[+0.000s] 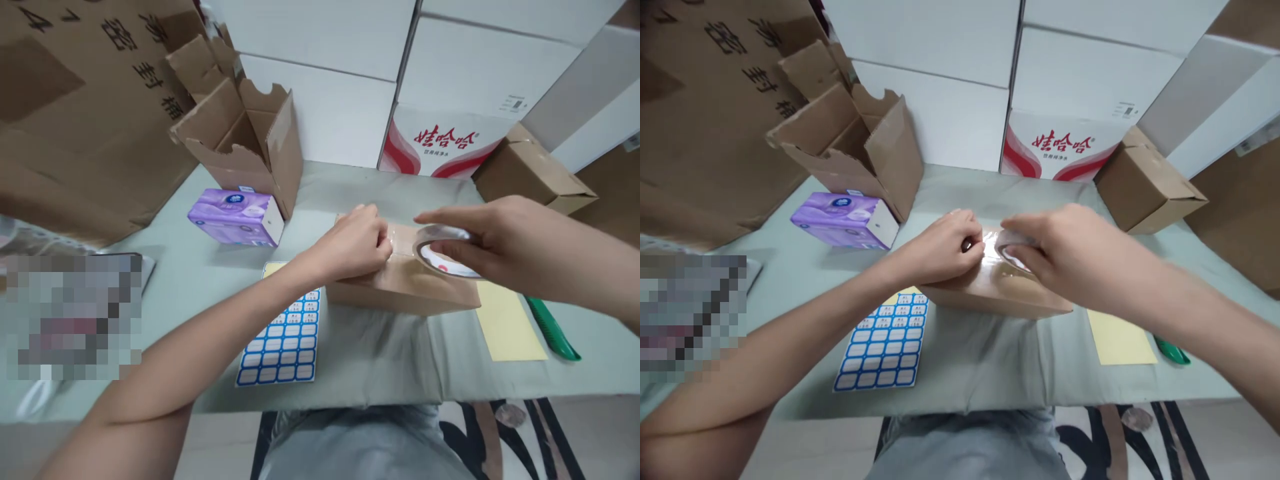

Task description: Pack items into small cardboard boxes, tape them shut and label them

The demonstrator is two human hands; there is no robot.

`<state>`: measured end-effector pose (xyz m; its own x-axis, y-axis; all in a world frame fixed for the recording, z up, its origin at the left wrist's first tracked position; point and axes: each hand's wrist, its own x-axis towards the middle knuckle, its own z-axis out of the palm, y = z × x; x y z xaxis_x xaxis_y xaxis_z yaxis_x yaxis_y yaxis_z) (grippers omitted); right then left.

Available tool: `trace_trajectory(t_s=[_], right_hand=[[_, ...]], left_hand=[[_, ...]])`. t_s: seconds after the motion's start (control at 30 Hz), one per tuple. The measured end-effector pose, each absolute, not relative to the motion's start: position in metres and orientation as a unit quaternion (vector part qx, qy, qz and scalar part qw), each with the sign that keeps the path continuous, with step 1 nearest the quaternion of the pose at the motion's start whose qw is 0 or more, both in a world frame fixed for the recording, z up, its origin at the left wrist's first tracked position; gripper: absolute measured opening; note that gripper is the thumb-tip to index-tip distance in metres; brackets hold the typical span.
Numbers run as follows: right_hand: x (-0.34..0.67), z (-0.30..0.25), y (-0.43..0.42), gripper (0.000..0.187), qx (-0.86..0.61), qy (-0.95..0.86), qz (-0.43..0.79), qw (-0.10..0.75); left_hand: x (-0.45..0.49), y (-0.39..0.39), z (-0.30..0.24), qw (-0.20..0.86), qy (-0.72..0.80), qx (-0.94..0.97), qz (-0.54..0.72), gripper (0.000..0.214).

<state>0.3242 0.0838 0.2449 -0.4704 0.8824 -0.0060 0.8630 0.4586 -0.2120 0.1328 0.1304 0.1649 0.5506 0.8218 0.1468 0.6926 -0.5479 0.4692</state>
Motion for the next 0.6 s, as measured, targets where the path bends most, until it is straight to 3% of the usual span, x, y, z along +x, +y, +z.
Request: trace_trajectory(t_s=[0.1, 0.37, 0.5, 0.6], right_hand=[[0.324, 0.250, 0.091, 0.032, -0.554, -0.826, 0.107, -0.019], [0.299, 0.247, 0.102, 0.005, -0.582, -0.805, 0.054, -0.105], [0.280, 0.252, 0.099, 0.015, -0.578, -0.802, 0.021, -0.148], [0.270, 0.253, 0.100, 0.017, -0.583, -0.790, 0.014, -0.190]], left_hand=[[0.133, 0.133, 0.167, 0.180, 0.435, 0.869, 0.154, 0.020], [0.141, 0.135, 0.185, 0.159, 0.465, 0.868, 0.063, 0.023], [0.143, 0.132, 0.185, 0.154, 0.477, 0.863, 0.056, 0.020], [0.141, 0.133, 0.184, 0.148, 0.470, 0.868, 0.061, 0.007]])
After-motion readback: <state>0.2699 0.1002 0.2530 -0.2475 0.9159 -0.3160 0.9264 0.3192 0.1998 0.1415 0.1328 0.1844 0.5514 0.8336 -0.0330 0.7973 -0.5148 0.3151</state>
